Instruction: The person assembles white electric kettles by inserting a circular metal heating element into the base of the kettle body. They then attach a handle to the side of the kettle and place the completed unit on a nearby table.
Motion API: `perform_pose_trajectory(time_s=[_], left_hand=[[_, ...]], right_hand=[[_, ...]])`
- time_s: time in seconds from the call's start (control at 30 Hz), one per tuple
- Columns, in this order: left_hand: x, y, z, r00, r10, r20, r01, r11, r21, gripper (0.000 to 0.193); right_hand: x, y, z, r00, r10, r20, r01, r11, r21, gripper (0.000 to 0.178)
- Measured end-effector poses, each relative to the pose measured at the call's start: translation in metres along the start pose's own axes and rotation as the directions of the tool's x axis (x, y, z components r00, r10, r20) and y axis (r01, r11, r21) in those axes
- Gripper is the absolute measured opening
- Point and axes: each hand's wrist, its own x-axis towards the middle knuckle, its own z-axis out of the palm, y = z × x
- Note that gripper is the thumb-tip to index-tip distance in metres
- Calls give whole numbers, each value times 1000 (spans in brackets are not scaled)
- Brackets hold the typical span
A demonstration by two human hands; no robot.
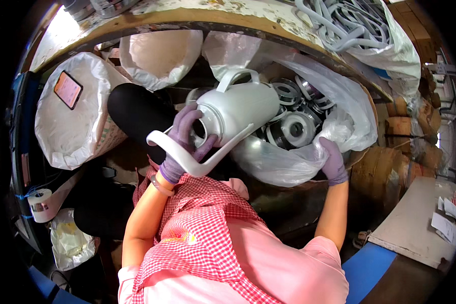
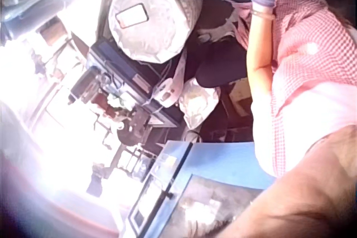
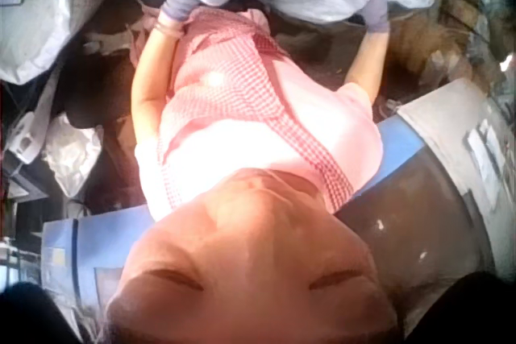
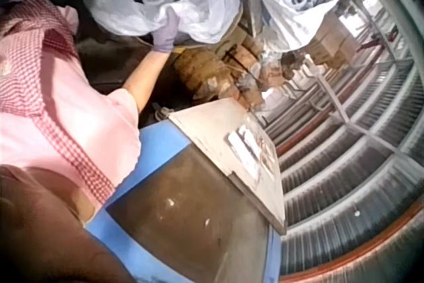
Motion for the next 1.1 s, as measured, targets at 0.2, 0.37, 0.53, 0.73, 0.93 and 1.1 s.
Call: perform_pose_trajectory(time_s=[0.2,0.37,0.53,0.73,0.93,1.1], left_hand=[[-1,-11,-1,998,-60,7,60,989,-138,66],[-6,-4,-17,796,-598,92,565,680,-467,65],[-14,14,-93,795,-526,-303,369,815,-446,55],[-81,38,-214,401,-601,-691,220,795,-565,59],[-166,53,-295,772,-80,-631,636,68,769,62],[-232,53,-307,680,75,-730,713,163,682,43]], right_hand=[[-46,-100,17,908,-176,-379,-418,-378,-826,64],[-55,-129,121,774,-632,17,159,168,-973,48],[64,91,42,974,174,145,90,291,-952,80],[140,170,34,933,-43,-358,-113,908,-404,48],[95,121,5,788,616,-3,28,-40,-999,70],[54,-2,130,962,-126,243,269,609,-746,73]])
